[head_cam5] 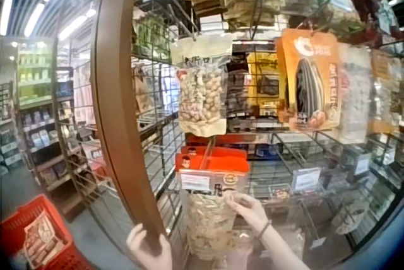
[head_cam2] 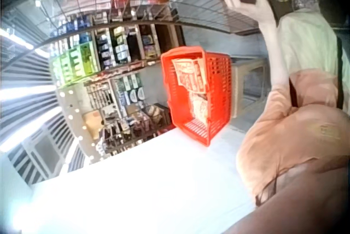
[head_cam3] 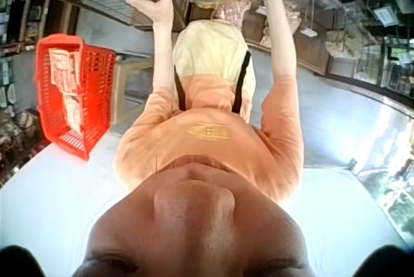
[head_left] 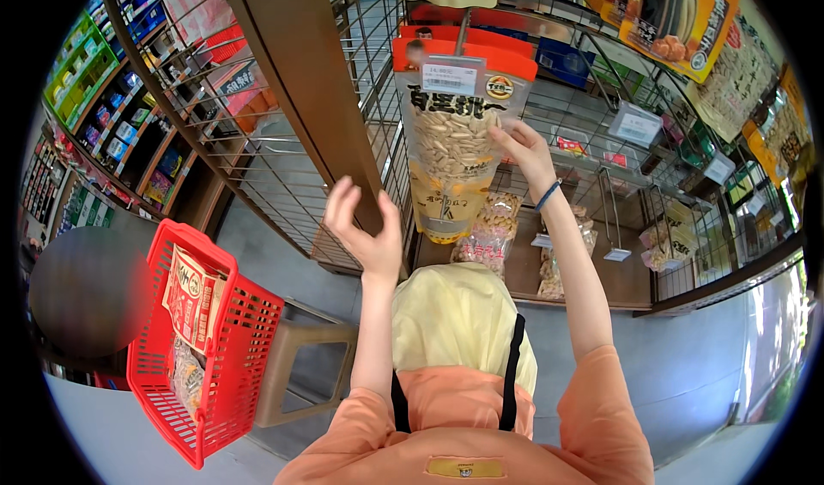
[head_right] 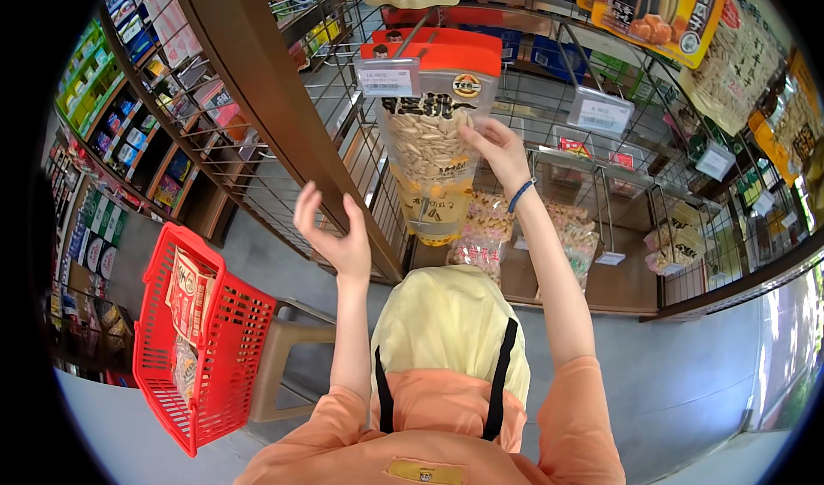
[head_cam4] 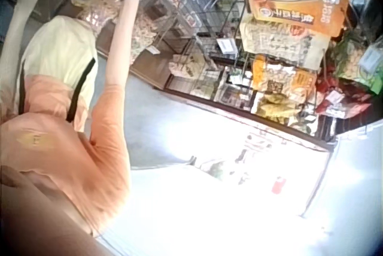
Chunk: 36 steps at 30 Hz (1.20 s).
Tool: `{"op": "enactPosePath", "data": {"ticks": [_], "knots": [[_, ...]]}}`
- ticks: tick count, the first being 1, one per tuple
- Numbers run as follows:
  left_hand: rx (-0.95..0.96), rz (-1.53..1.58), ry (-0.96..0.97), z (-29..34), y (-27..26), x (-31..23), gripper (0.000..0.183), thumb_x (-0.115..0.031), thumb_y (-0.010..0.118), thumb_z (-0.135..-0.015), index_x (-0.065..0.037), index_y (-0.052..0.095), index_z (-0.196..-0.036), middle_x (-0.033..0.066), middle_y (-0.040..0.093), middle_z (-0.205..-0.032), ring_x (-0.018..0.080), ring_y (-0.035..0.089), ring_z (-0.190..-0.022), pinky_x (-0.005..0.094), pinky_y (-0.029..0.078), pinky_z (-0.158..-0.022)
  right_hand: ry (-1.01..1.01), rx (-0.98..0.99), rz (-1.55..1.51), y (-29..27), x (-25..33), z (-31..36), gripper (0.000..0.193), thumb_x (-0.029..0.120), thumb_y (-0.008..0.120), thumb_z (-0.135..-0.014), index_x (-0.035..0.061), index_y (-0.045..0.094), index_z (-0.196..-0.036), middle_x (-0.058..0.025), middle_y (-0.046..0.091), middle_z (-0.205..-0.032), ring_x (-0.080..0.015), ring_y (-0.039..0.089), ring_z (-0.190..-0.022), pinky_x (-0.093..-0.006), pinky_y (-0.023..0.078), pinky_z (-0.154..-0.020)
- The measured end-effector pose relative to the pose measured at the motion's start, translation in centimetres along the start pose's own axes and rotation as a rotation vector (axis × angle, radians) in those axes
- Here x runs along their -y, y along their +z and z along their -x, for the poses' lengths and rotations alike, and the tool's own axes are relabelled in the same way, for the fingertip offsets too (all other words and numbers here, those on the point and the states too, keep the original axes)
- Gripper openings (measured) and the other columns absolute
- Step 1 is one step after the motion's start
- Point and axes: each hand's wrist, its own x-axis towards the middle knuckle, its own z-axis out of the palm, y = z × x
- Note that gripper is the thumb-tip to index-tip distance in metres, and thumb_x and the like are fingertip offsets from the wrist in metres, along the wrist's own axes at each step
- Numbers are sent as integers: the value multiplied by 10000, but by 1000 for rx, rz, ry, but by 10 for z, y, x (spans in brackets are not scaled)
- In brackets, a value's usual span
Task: The person restocks a shelf by taking snack bags from a red basket and hanging them onto display hooks by hand, then straightens the remaining snack bags inside the basket.
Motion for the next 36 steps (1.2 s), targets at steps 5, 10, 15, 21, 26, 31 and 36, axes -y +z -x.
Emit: {"op": "enactPosePath", "data": {"ticks": [5,10,15,21,26,31,36], "knots": [[58,-39,-167,-10,5,6,690,-117,663,-690,0,242,-1224,177,254,-1250,303,259,-1174,395,225,-965,-182,35,172,-16,-24,15,530,265,666,-705,22,445,-1121,-97,513,-1080,-199,475,-1016,-299,378,-838],[172,9,-240,-4,-8,9,836,-179,679,-684,10,134,-1289,208,166,-1311,329,198,-1218,418,183,-994,-294,-92,460,1,-4,91,567,216,631,-709,37,380,-1185,-138,437,-1166,-238,409,-1103,-348,343,-892],[290,59,-379,23,-18,9,875,-193,663,-695,-3,75,-1314,188,124,-1357,309,139,-1257,390,120,-1019,-192,-24,295,27,-24,143,453,97,599,-726,21,418,-1134,-134,483,-1106,-235,473,-1037,-321,388,-847],[391,-210,-297,48,-18,40,870,-224,688,-672,-11,130,-1305,180,240,-1321,310,258,-1214,476,124,-1004,-407,198,493,100,-33,142,404,57,600,-719,5,460,-1095,-146,481,-1104,-293,460,-1029,-356,353,-887],[445,-259,-519,33,-17,24,776,-180,644,-697,2,172,-1286,166,259,-1320,287,244,-1230,493,90,-1005,-475,267,527,158,17,129,493,17,566,-726,-32,360,-1172,-205,239,-1270,-346,339,-1139,-401,322,-929],[574,-390,-633,16,-14,5,743,-130,573,-732,-12,120,-1308,152,186,-1353,257,214,-1248,490,112,-1007,-361,434,483,180,65,160,515,3,567,-720,-22,338,-1181,-211,202,-1277,-365,334,-1130,-417,321,-931],[801,-137,-962,-21,-68,-37,825,-142,613,-685,-14,88,-1309,194,147,-1351,311,305,-1186,423,267,-971,39,530,422,172,122,216,505,8,543,-736,7,338,-1197,-153,212,-1297,-294,350,-1133,-376,358,-883]]}}
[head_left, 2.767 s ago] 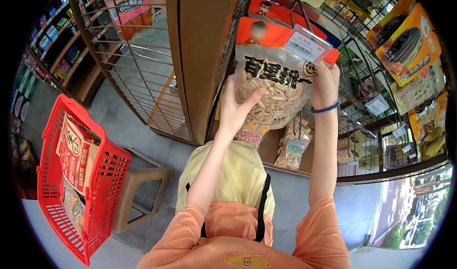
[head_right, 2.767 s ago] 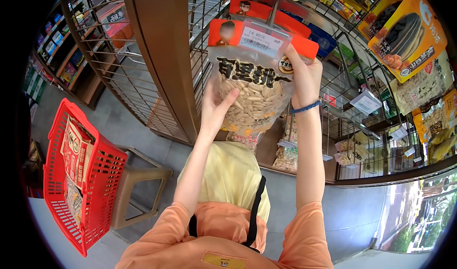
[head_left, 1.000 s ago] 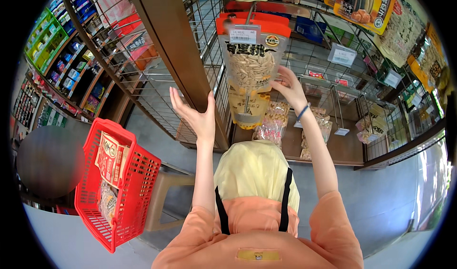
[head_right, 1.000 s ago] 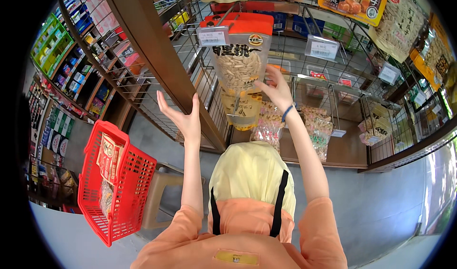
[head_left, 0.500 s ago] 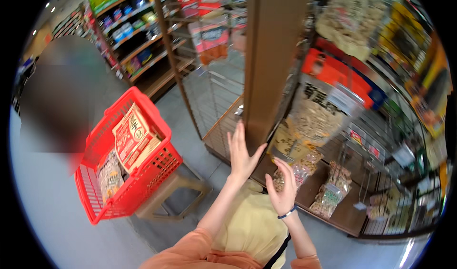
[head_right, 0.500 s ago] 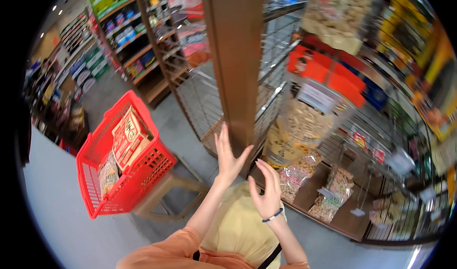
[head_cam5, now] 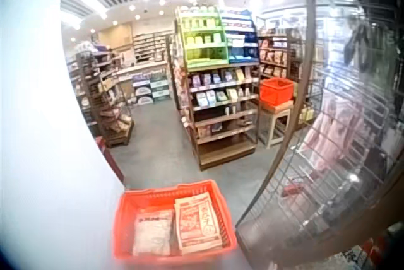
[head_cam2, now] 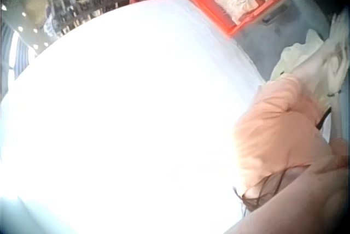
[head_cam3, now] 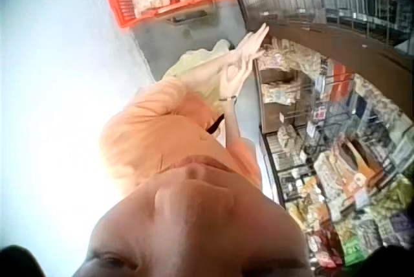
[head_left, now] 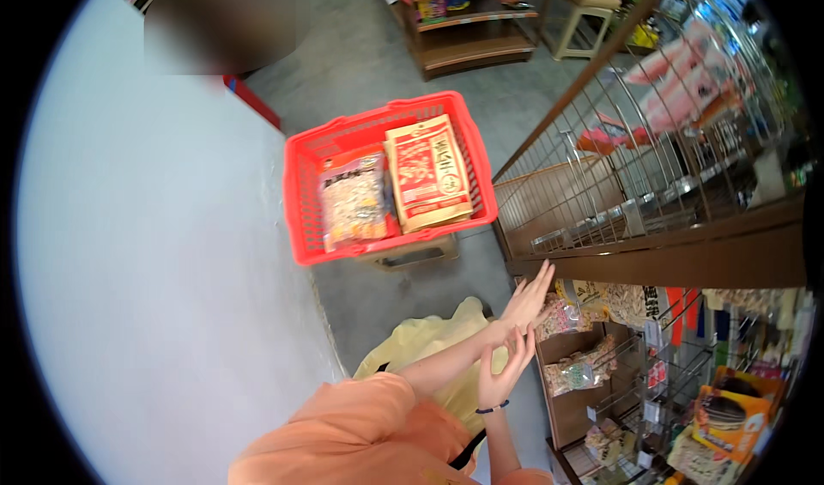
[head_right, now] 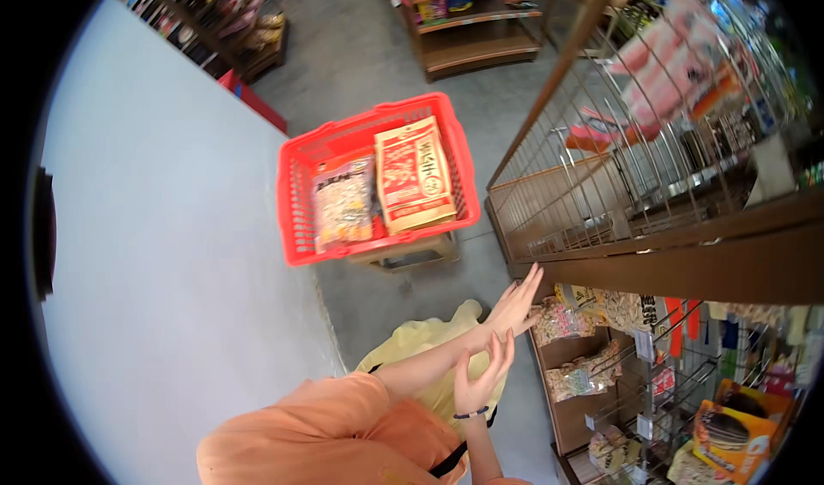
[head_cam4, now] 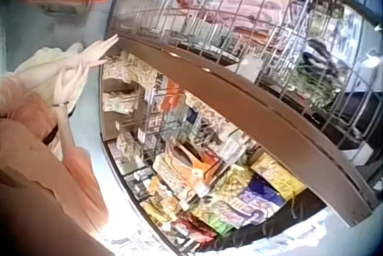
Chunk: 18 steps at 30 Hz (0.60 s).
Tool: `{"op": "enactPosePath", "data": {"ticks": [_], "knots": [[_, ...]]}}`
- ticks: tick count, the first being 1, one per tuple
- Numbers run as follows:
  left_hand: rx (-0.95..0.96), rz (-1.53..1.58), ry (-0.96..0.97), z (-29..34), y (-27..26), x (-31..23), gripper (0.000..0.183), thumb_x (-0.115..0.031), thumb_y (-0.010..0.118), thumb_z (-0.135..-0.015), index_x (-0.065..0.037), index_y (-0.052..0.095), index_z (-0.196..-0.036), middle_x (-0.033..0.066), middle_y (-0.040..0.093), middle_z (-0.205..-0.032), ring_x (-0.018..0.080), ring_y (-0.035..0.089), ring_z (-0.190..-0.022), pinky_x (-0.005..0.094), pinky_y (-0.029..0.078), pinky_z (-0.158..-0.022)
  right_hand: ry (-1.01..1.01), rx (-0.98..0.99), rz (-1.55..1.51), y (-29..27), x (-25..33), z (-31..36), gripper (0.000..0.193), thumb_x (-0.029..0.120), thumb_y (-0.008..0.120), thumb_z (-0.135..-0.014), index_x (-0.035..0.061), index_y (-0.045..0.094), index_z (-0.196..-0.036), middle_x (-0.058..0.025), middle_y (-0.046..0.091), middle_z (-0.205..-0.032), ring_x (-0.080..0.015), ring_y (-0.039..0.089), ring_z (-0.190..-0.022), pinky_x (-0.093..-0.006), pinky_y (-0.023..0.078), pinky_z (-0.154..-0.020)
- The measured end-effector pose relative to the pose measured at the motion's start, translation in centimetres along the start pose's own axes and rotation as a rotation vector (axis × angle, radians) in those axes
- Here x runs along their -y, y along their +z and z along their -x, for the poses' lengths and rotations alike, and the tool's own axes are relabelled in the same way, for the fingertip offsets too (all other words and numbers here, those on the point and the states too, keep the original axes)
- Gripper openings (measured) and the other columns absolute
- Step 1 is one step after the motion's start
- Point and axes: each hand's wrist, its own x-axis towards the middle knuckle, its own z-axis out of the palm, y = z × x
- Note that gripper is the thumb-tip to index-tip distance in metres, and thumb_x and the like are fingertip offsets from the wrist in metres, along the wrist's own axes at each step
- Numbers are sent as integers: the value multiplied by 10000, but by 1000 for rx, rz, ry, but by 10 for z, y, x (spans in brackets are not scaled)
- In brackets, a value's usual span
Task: The person restocks a shelf by taking snack bags from a red basket and hanging them onto display hooks by hand, then straightens the remaining snack bags inside the basket.
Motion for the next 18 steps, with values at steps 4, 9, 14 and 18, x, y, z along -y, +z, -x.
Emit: {"op": "enactPosePath", "data": {"ticks": [4,9,14,18], "knots": [[77,231,-235,85,-42,11,702,-123,589,-697,-9,211,-1276,219,439,-1167,336,476,-1021,366,410,-838,119,81,22,-18,28,39,468,4,528,-746,19,367,-1185,-141,214,-1291,-268,401,-1087,-342,404,-828],[-65,274,-708,210,-101,11,411,-129,540,-747,13,437,-1118,145,573,-1001,213,577,-873,279,446,-762,403,325,201,-55,-17,93,356,94,551,-759,80,456,-1101,-122,382,-1164,-212,507,-894,-299,438,-729],[-199,473,-1011,340,-159,-4,217,-199,547,-774,0,623,-813,70,644,-731,142,606,-722,249,456,-695,1133,339,-13,-116,-57,179,289,163,550,-742,101,505,-1020,-78,523,-922,-197,528,-824,-313,447,-665],[-121,302,-1105,373,-210,-42,242,-221,532,-786,0,619,-832,61,643,-706,126,607,-701,255,457,-676,1298,312,142,-160,-73,213,277,185,530,-732,89,518,-992,-72,559,-895,-197,536,-815,-354,451,-647]]}}
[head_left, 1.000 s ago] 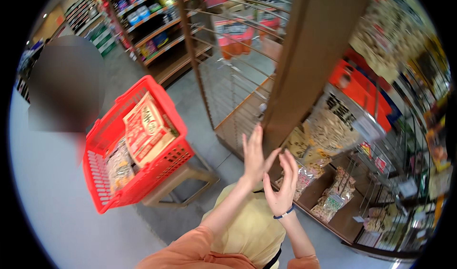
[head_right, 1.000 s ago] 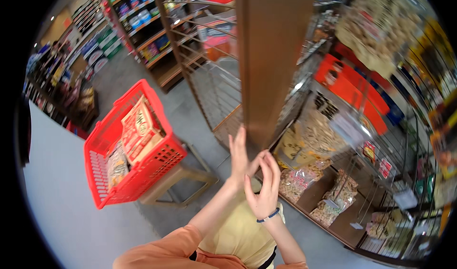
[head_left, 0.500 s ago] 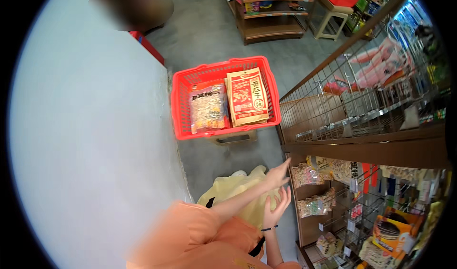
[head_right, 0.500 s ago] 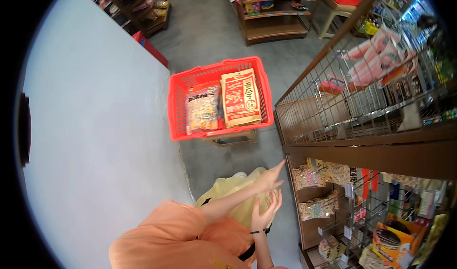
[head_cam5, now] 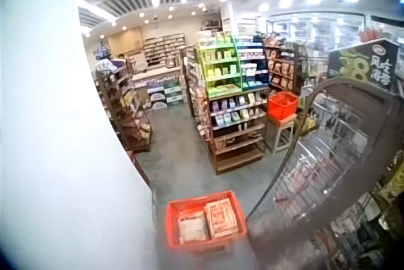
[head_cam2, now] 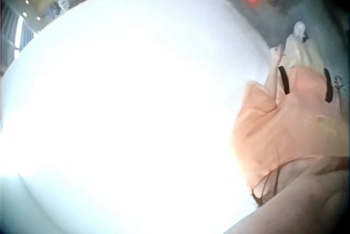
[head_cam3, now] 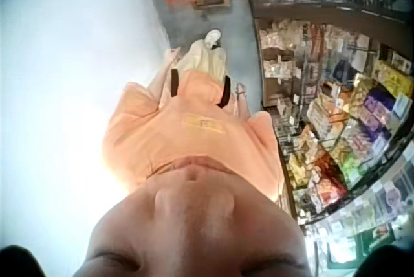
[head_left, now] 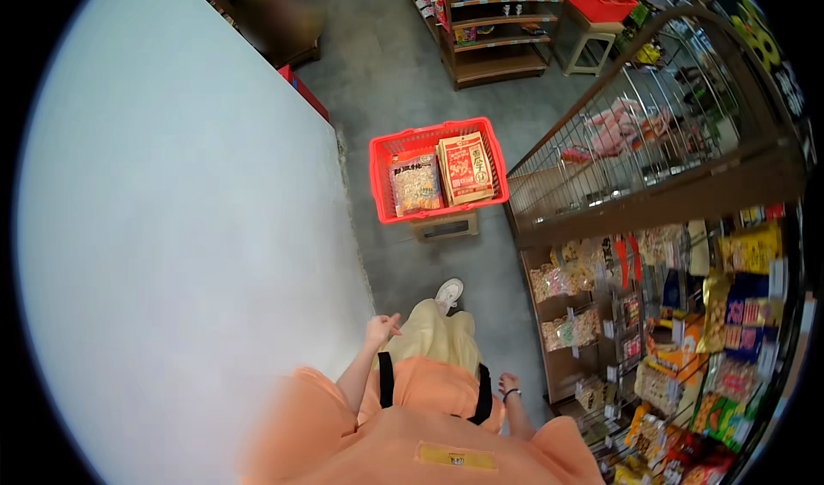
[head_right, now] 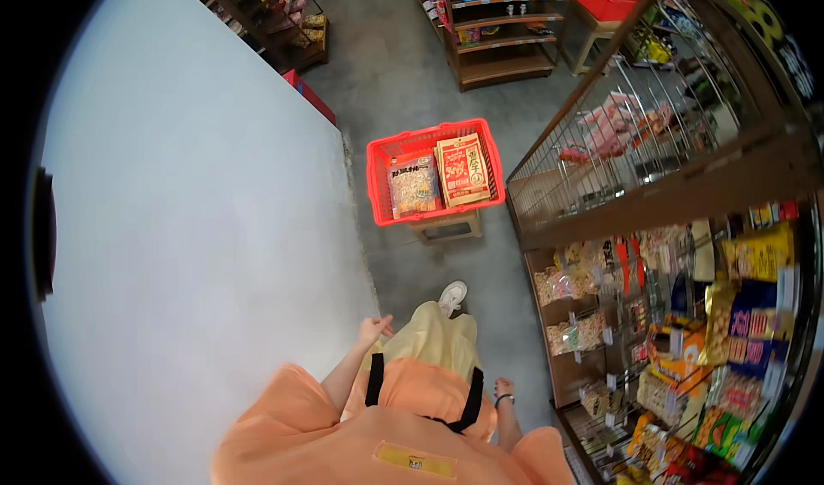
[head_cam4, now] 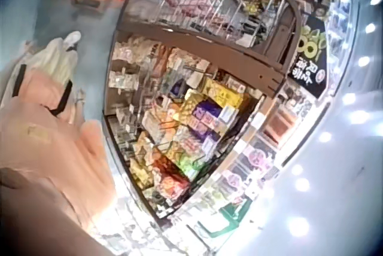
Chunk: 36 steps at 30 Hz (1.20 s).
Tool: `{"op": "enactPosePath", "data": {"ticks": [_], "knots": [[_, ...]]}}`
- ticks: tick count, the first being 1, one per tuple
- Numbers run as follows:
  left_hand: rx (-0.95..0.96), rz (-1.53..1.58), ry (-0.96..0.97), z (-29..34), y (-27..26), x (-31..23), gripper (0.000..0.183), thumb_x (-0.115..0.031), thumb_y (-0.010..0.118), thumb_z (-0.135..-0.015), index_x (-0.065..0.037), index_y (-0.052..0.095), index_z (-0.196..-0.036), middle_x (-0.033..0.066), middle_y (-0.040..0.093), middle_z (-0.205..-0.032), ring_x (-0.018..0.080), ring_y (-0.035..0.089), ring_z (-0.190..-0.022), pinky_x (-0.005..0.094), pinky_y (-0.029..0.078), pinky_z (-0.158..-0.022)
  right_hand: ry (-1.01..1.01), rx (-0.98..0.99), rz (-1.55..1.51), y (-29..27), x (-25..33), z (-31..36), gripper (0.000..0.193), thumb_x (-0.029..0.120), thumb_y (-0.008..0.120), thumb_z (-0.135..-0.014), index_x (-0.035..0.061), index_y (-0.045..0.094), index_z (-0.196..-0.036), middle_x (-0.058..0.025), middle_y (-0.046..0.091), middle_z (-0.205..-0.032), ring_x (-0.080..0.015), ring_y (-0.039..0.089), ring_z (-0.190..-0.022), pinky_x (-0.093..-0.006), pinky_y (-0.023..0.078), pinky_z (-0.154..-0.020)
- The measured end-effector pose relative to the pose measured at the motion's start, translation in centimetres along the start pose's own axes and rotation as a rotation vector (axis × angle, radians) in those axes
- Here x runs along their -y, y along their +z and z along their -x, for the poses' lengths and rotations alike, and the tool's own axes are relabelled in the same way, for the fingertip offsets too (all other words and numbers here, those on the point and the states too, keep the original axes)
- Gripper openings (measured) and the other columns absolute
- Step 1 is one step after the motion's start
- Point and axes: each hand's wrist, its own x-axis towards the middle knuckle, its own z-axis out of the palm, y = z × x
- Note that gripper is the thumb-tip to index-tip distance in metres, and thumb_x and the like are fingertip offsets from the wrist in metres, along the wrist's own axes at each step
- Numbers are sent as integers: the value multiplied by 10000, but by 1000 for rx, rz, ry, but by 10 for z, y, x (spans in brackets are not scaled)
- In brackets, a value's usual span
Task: The person restocks a shelf by taking snack bags from a red basket and hanging them onto display hooks by hand, then straightens the remaining snack bags inside the basket.
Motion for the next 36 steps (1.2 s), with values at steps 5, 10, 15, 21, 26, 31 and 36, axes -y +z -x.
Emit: {"op": "enactPosePath", "data": {"ticks": [5,10,15,21,26,31,36], "knots": [[-247,131,106,9,-10,81,296,-272,511,-786,1,606,-853,74,639,-689,156,609,-736,277,455,-685,-31,59,-47,-19,-13,0,277,202,508,-766,39,509,-990,-93,574,-913,-215,561,-795,-355,461,-665],[-190,74,207,43,-18,90,369,-220,552,-749,-1,513,-1044,144,600,-922,224,577,-860,308,435,-766,-70,115,104,-2,0,-30,238,199,510,-768,68,521,-966,-76,586,-847,-194,570,-708,-328,453,-564],[-76,38,167,36,-19,95,418,-269,564,-746,-7,501,-1066,151,583,-971,231,550,-919,315,423,-790,-198,79,75,24,47,-43,194,157,503,-761,86,530,-939,-69,585,-795,-171,561,-665,-312,430,-491],[11,1,232,5,-37,65,444,-308,547,-760,-39,479,-1107,151,564,-1001,239,538,-946,320,411,-817,-348,187,-343,104,121,31,174,120,492,-765,91,523,-934,-56,584,-763,-152,550,-637,-268,426,-512],[82,-21,278,-34,-44,3,427,-291,553,-766,-37,481,-1101,125,568,-987,218,536,-935,302,415,-799,-349,355,-114,153,133,60,228,168,467,-810,83,515,-1017,-67,586,-839,-148,562,-717,-279,454,-607],[255,226,491,-88,-67,-39,334,-181,546,-786,-13,483,-1068,95,559,-980,191,532,-928,284,421,-786,-297,225,-16,192,170,55,237,158,452,-825,56,509,-1032,-89,576,-883,-144,554,-704,-268,457,-588],[216,440,341,-141,-91,-90,372,-182,565,-786,-18,436,-1094,126,509,-1066,187,500,-980,289,388,-849,-533,35,-104,228,227,53,202,143,486,-800,36,550,-959,-66,592,-770,-152,554,-644,-244,448,-574]]}}
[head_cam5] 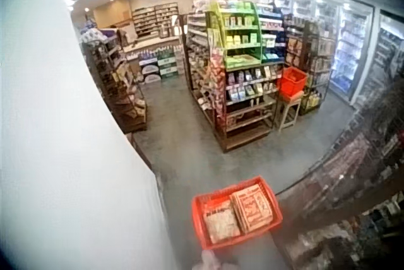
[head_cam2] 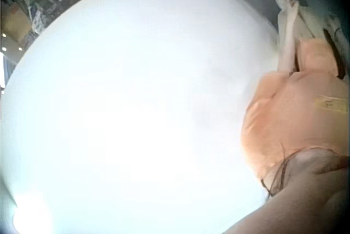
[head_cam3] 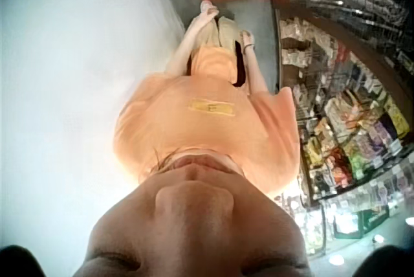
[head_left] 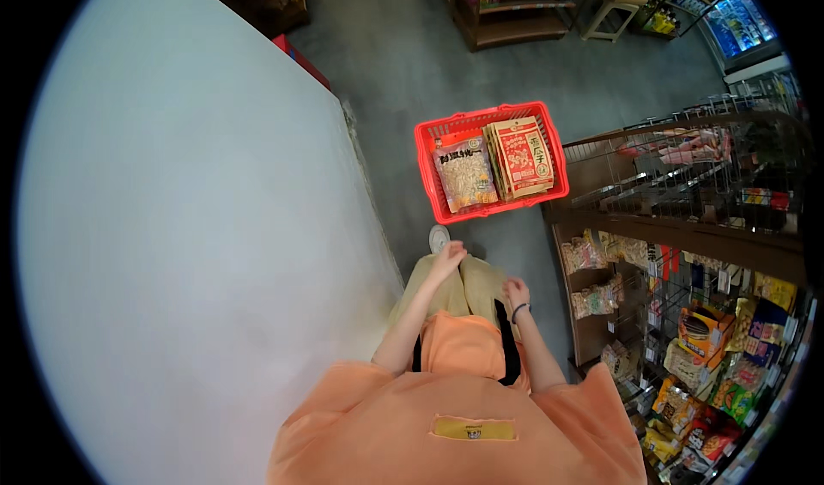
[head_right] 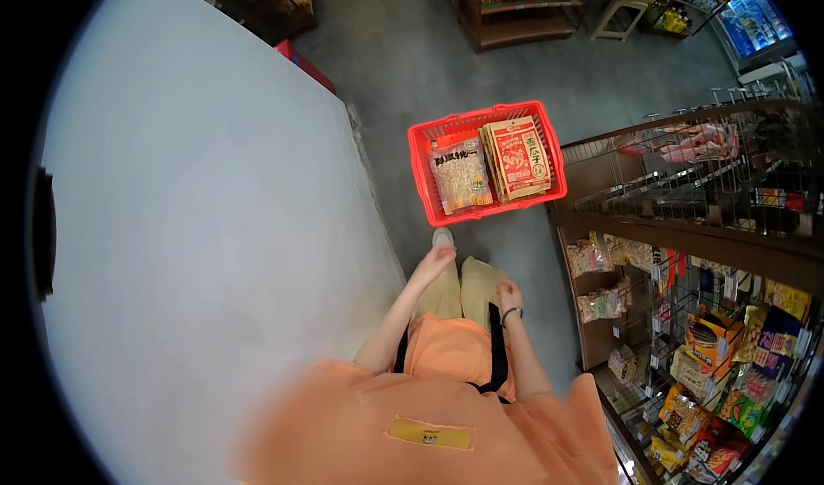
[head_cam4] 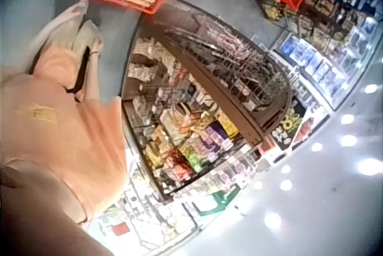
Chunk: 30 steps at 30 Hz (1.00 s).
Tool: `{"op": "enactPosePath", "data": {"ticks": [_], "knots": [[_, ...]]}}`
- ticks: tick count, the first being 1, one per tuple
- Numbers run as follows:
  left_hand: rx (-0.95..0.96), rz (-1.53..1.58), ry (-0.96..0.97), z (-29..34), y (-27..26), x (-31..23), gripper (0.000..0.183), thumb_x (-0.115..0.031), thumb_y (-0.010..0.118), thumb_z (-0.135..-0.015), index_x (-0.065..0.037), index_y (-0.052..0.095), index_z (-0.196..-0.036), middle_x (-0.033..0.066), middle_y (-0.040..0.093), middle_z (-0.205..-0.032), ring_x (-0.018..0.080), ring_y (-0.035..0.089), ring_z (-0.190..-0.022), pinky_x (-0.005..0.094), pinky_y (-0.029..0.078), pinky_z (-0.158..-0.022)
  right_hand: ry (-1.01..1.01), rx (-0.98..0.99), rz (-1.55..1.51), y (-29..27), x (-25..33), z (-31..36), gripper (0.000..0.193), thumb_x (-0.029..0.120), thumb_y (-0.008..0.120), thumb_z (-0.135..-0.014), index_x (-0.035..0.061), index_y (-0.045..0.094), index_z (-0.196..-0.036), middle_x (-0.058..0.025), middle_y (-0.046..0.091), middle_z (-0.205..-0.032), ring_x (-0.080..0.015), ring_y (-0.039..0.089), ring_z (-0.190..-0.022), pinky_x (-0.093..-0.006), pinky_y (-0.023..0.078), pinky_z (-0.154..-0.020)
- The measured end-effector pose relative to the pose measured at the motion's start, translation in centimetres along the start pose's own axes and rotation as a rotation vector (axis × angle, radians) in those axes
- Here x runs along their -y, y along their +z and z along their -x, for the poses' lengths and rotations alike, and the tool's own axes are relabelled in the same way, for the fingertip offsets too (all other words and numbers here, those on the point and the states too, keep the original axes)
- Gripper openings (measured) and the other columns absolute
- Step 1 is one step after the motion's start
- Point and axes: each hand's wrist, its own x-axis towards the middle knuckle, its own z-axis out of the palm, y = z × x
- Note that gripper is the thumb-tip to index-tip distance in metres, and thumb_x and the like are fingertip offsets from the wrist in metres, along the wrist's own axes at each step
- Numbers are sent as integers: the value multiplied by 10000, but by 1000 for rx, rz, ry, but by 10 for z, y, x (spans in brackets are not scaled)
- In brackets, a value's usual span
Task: The person restocks a shelf by taking snack bags from a red basket and hanging them onto display hooks by hand, then straightens the remaining snack bags inside the basket.
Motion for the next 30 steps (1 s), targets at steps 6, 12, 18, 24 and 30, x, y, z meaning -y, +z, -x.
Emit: {"op": "enactPosePath", "data": {"ticks": [6,12,18,24,30], "knots": [[-227,147,51,-103,-15,7,455,-164,551,-786,56,359,-1134,192,433,-1166,246,412,-1107,298,308,-936,-430,-288,324,61,112,-39,180,117,490,-805,20,551,-944,-111,598,-828,-183,584,-757,-280,455,-665],[-316,-154,-66,-158,-6,3,816,-282,593,-732,128,104,-1240,309,216,-1269,356,240,-1202,346,210,-994,-642,-59,504,99,173,-129,294,99,494,-769,-1,500,-1046,-168,545,-983,-291,526,-901,-332,421,-781],[-315,-255,-238,-187,-12,0,963,-360,612,-693,142,8,-1250,335,146,-1287,379,178,-1223,353,175,-1010,-513,-54,658,138,173,-202,478,205,542,-741,-34,422,-1138,-205,502,-1061,-305,516,-935,-352,410,-807],[-392,-162,-255,-203,-13,10,964,-389,635,-668,133,74,-1253,317,187,-1282,373,189,-1219,359,178,-1005,-187,89,566,137,158,-233,575,316,584,-704,19,403,-1161,-203,510,-1033,-306,505,-939,-367,416,-786],[-394,-8,-86,-207,-17,44,963,-396,690,-628,115,151,-1240,293,276,-1228,347,250,-1184,362,211,-983,-105,123,417,141,157,-234,723,430,681,-627,59,381,-1170,-128,542,-893,-214,547,-791,-322,447,-694]]}}
